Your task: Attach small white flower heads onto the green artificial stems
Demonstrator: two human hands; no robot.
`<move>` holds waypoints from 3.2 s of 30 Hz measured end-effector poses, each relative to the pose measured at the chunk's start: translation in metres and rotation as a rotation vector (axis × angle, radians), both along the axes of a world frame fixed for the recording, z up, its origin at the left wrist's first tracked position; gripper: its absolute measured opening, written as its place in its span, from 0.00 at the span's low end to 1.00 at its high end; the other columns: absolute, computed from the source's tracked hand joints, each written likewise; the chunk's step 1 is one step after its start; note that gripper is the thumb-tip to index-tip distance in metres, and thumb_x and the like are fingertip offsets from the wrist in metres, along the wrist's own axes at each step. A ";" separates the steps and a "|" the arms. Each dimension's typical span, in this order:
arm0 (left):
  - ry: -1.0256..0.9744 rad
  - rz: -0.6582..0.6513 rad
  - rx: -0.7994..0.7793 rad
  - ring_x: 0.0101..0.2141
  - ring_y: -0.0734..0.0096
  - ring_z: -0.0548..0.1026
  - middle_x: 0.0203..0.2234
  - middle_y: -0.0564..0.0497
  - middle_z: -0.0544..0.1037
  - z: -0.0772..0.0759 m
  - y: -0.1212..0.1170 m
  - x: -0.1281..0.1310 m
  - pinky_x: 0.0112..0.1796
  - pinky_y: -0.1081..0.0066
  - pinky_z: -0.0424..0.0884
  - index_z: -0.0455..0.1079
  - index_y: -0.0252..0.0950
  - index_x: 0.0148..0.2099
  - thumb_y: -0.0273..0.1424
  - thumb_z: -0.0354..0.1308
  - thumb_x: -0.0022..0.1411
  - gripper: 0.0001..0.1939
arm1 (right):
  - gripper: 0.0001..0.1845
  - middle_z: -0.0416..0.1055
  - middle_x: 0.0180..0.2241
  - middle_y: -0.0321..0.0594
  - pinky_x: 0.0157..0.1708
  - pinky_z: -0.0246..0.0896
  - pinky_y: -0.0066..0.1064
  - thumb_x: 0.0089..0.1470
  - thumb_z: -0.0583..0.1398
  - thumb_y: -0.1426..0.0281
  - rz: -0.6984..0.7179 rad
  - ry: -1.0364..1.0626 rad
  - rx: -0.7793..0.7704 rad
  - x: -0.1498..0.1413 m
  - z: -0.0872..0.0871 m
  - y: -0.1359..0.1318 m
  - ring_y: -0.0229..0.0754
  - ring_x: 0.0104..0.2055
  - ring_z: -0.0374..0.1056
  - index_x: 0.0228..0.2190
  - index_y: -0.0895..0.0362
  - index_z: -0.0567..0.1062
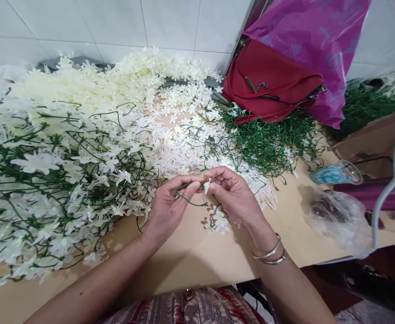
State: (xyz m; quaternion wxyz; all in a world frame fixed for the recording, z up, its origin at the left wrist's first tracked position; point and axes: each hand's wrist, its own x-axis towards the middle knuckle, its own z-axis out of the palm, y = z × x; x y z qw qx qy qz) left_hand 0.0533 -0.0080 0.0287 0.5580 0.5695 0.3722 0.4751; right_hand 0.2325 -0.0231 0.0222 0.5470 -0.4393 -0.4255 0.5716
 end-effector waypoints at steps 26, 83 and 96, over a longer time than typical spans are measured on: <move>0.051 -0.003 -0.073 0.33 0.69 0.80 0.29 0.51 0.83 -0.002 0.004 -0.003 0.39 0.70 0.78 0.80 0.37 0.38 0.36 0.66 0.66 0.07 | 0.03 0.80 0.34 0.37 0.44 0.71 0.39 0.54 0.71 0.70 -0.077 -0.219 0.150 -0.003 0.004 -0.003 0.41 0.37 0.74 0.33 0.50 0.83; 0.679 -0.163 0.555 0.43 0.66 0.81 0.45 0.48 0.82 0.033 0.035 -0.055 0.46 0.70 0.74 0.78 0.40 0.46 0.27 0.56 0.72 0.09 | 0.05 0.80 0.36 0.38 0.41 0.66 0.36 0.63 0.62 0.69 -0.188 -0.805 0.243 0.016 -0.006 0.001 0.44 0.37 0.73 0.36 0.52 0.80; 1.065 -0.227 0.740 0.44 0.57 0.79 0.46 0.43 0.77 0.000 0.024 -0.041 0.48 0.57 0.73 0.74 0.35 0.50 0.23 0.58 0.70 0.09 | 0.11 0.78 0.37 0.40 0.42 0.69 0.36 0.64 0.59 0.75 -0.303 -0.859 0.403 0.026 -0.002 0.000 0.44 0.41 0.74 0.38 0.52 0.81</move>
